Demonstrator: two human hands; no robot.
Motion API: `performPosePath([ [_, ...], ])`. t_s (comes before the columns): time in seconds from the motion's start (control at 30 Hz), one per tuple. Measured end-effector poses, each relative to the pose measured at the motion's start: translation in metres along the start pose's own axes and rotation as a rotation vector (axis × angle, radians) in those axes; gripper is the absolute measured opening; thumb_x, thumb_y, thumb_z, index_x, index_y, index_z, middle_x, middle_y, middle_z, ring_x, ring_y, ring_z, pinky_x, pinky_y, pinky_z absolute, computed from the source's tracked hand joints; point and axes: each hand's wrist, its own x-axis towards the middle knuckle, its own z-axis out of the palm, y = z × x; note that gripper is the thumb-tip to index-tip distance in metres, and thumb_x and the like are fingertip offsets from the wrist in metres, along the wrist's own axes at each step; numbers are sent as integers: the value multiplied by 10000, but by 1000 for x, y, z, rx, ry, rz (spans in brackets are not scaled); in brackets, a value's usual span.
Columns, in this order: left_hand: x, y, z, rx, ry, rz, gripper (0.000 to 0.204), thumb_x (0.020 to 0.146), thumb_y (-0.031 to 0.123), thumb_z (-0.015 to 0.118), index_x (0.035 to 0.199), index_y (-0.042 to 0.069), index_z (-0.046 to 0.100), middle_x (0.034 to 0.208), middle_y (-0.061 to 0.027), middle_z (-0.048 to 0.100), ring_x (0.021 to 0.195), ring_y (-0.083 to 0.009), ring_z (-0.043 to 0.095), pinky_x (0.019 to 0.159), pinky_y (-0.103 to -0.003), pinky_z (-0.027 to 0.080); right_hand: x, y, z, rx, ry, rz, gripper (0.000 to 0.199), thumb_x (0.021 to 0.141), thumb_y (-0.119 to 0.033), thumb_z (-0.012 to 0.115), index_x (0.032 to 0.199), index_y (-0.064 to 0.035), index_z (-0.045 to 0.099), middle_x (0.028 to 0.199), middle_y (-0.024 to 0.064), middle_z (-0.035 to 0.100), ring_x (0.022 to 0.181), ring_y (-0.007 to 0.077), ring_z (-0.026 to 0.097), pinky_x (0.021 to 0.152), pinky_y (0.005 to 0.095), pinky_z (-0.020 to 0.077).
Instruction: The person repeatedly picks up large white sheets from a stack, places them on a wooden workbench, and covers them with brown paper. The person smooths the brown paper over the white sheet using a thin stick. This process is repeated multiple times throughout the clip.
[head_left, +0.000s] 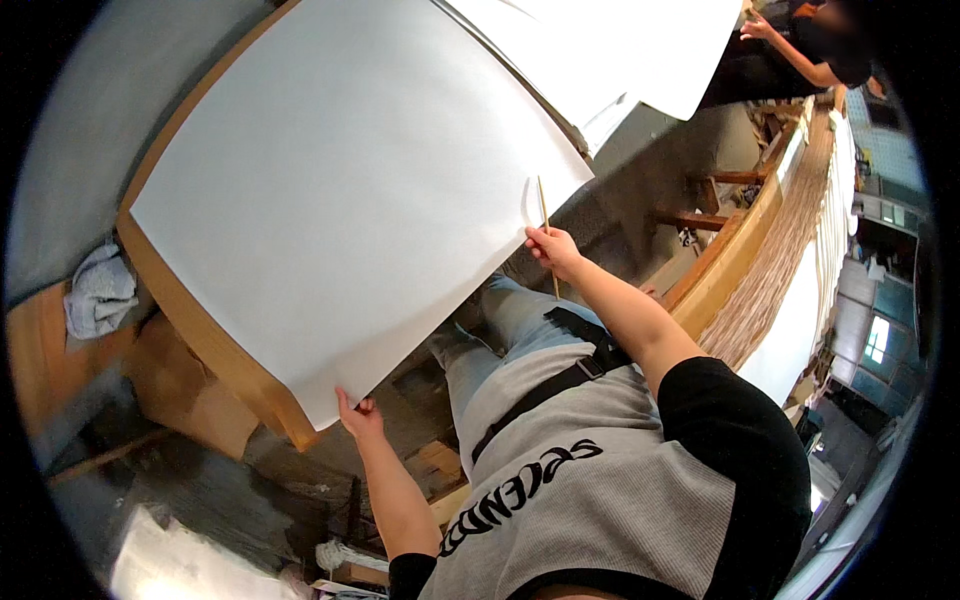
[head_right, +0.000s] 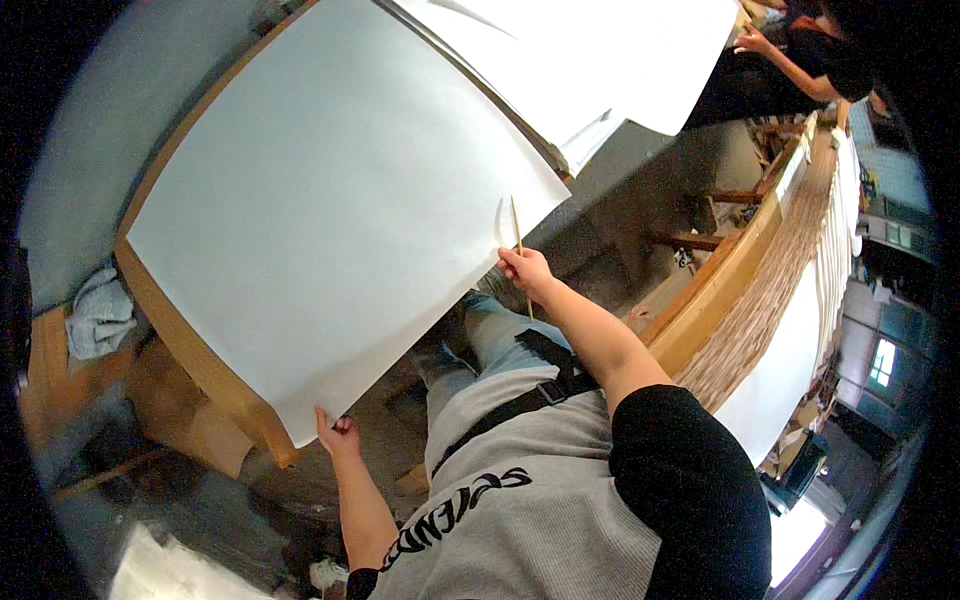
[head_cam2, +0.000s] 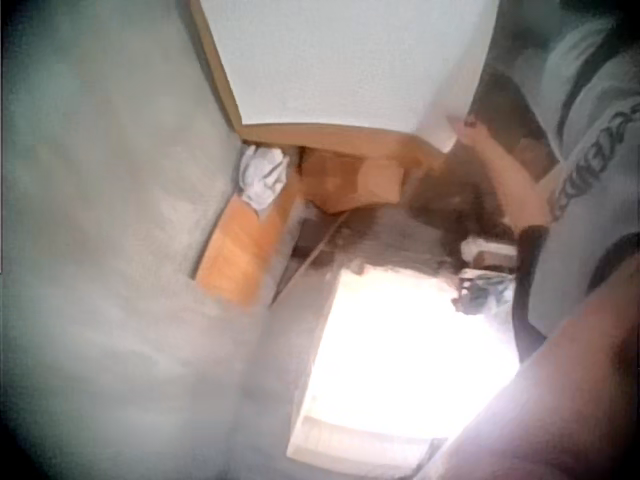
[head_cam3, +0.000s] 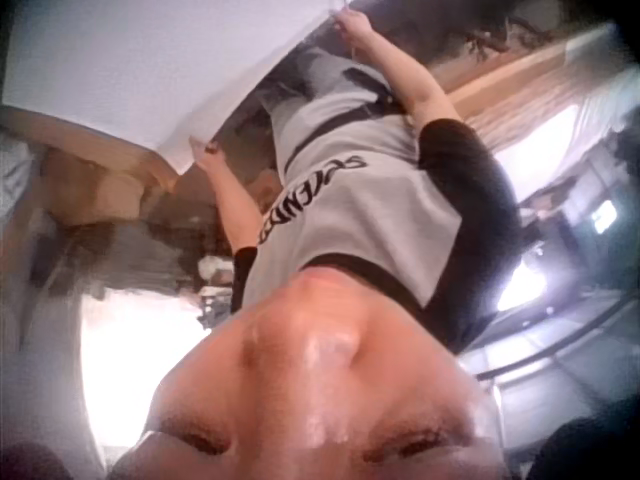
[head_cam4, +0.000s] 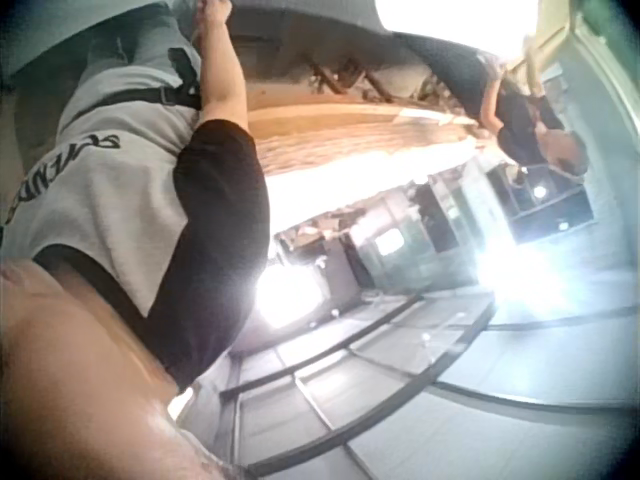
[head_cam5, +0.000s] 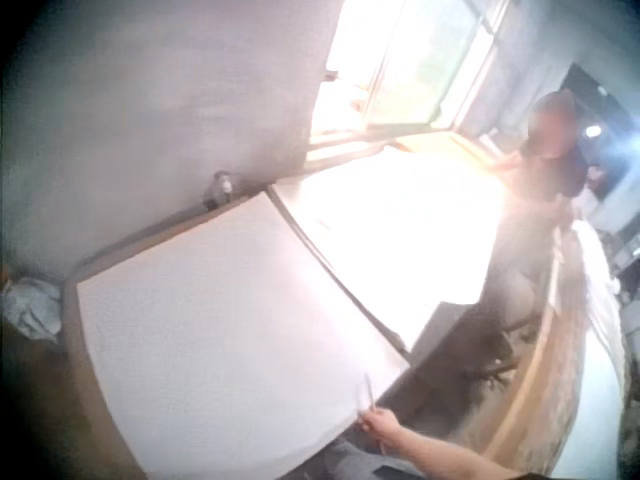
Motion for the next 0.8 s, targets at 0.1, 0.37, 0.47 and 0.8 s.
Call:
performPosePath([
  [0.1, -2, 2, 1, 31, 76, 47, 264, 807, 299, 589, 888, 62, 506, 664, -24, 470, 428, -119, 319, 390, -251, 244, -6, -4, 5, -72, -3, -86, 199, 817, -257, 581, 737, -90, 510, 667, -18, 550, 497, 42, 447, 407, 169, 301],
  [0.37, -14, 17, 7, 96, 130, 52, 253, 820, 287, 573, 921, 63, 513, 688, -23, 483, 425, -125, 250, 392, -257, 240, -13, -32, 8, 75, -139, 42, 257, 813, -289, 571, 748, -53, 492, 643, 19, 543, 437, 50, 416, 366, 175, 275],
  [0.47, -36, 25, 22, 134, 144, 131, 254, 817, 282, 574, 936, 63, 524, 676, -19, 482, 416, -120, 240, 388, -248, 237, -3, -35, 8, -148, -137, -11, 352, 801, -358, 566, 653, -42, 525, 537, 20, 512, 404, 64, 394, 350, 205, 267],
  [0.8, -59, 193, 142, 959, -314, 1531, 365, 807, 252, 536, 1076, 7, 506, 1003, -127, 544, 895, -263, 523, 725, -278, 446, -103, -84, 4, -56, 10, -337, 275, 802, -261, 527, 721, -2, 570, 590, 63, 579, 472, 98, 538, 444, 223, 429],
])
